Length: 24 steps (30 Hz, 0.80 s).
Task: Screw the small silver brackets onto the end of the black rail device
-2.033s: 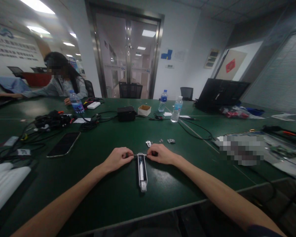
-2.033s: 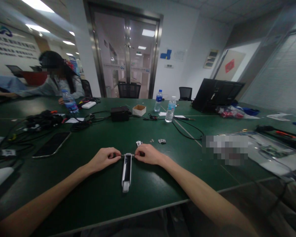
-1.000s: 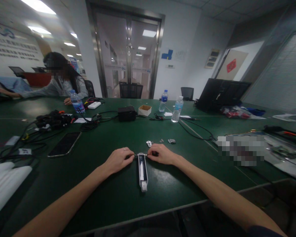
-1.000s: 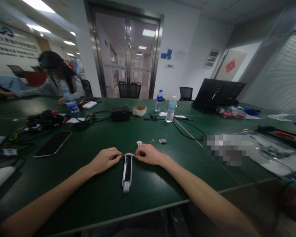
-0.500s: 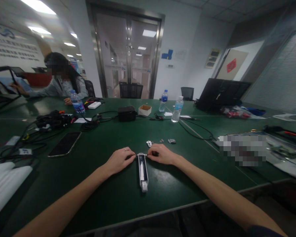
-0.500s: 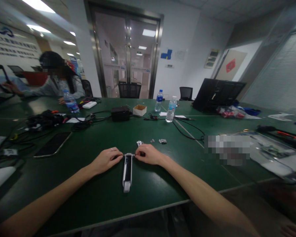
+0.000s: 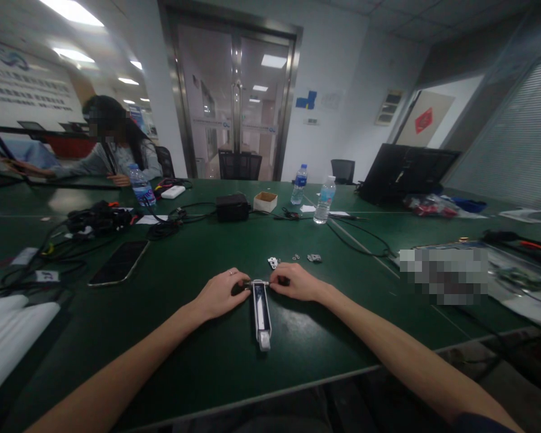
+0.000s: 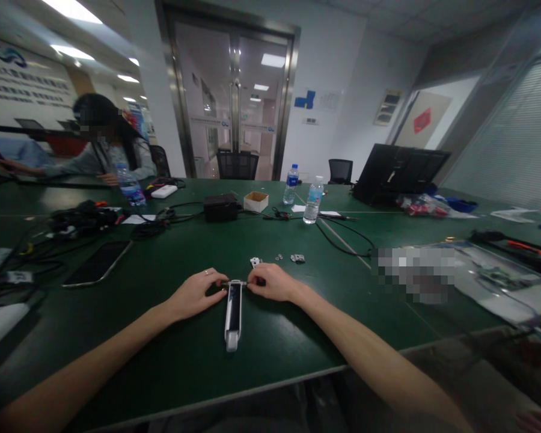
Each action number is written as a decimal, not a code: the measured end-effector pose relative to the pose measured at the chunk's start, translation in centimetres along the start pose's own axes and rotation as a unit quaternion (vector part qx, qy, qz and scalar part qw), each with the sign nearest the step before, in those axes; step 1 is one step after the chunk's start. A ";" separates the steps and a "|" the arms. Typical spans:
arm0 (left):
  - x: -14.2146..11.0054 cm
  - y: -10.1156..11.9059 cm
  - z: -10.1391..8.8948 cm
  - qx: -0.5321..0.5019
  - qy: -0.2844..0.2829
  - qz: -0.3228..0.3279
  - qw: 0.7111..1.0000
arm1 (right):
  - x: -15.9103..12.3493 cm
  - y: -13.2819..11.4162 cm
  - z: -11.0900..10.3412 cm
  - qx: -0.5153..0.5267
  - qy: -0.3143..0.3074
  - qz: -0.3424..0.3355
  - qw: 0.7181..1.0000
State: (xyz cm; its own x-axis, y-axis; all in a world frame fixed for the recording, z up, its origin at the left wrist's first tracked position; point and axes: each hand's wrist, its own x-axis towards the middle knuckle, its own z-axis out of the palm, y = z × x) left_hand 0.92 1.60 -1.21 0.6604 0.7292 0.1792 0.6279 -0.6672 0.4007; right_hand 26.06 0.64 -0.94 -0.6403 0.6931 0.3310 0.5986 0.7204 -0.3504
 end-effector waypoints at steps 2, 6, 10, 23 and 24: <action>0.2 0.1 -0.2 -0.010 -0.013 -0.013 1.000 | 0.0 0.2 0.0 0.000 0.001 0.001 1.000; 0.5 0.3 -0.5 -0.034 -0.036 -0.042 0.998 | 0.0 0.4 0.1 0.005 0.003 0.000 1.000; 0.5 0.4 -0.7 -0.059 -0.042 -0.066 0.995 | 0.0 0.3 0.2 0.008 0.005 -0.001 1.000; 0.1 -0.2 -0.9 -0.129 -0.026 -0.067 0.989 | 0.0 0.0 0.1 0.004 -0.001 -0.002 1.000; -0.1 -0.2 -1.0 -0.136 -0.022 -0.069 0.988 | 0.0 -0.1 0.1 0.004 0.000 -0.003 1.000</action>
State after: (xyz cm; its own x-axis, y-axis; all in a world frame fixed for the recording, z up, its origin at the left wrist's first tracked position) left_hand 0.32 1.84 -0.47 0.5975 0.7989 0.0686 0.5833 -0.4918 0.6465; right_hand 25.97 0.61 -0.95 -0.6440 0.6889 0.3327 0.5906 0.7241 -0.3562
